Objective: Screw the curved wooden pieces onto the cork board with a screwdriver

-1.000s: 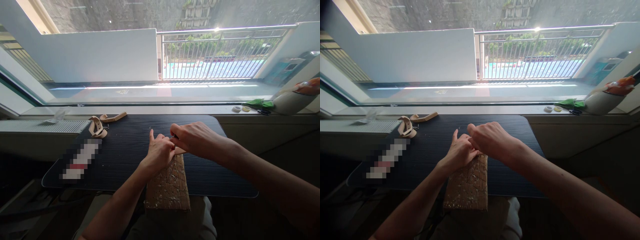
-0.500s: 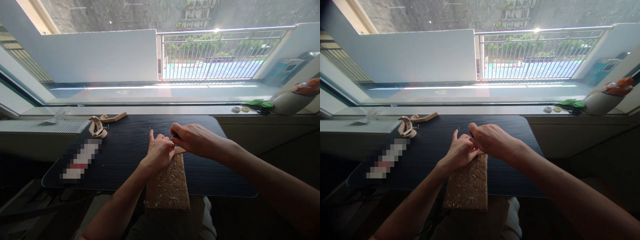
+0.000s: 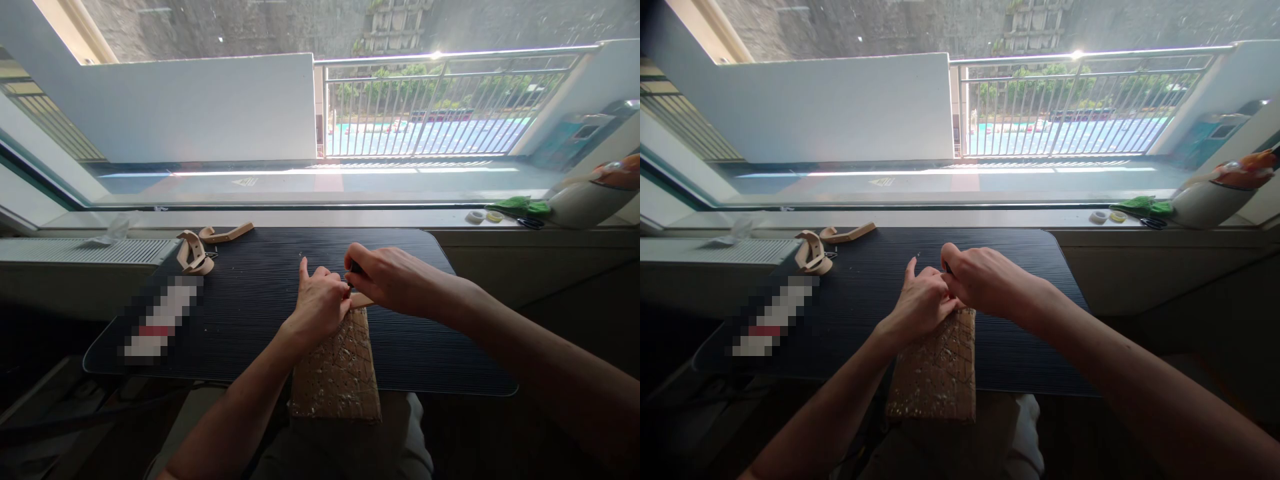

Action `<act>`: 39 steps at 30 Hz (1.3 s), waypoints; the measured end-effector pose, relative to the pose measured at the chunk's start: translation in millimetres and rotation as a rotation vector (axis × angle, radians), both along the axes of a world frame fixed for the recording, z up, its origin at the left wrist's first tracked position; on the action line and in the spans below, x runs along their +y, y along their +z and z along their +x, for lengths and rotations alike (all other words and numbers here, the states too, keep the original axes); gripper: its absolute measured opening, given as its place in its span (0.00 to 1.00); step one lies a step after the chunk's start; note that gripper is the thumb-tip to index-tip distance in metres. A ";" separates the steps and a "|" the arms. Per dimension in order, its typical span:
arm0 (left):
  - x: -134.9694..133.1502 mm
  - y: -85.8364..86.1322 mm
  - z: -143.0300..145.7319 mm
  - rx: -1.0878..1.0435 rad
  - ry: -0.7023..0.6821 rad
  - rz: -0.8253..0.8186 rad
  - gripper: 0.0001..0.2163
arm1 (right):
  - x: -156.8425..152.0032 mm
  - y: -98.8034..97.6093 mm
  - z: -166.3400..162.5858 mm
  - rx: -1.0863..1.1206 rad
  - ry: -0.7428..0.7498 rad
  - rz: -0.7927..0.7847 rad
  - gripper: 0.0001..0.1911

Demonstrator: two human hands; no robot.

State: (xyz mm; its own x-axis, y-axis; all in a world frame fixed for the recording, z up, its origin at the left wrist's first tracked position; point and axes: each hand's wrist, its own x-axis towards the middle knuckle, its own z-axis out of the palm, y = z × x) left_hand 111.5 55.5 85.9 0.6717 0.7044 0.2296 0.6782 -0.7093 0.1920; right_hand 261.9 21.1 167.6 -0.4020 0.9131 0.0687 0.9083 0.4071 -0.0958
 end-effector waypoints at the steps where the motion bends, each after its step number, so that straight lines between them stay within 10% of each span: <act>1: -0.2 0.0 0.0 0.000 -0.003 -0.001 0.11 | 0.6 -0.8 -0.1 0.004 -0.018 0.003 0.10; 39: -1.5 1.7 -1.7 -0.015 -0.006 -0.032 0.10 | -3.8 14.6 -4.7 -0.151 0.011 0.012 0.10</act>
State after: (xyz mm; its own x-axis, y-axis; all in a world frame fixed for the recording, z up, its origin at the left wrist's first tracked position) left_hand 109.8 54.0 87.6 0.6726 0.7075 0.2169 0.6707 -0.7067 0.2252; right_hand 257.2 17.2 182.2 -0.4189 0.9079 0.0171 0.9074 0.4178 0.0465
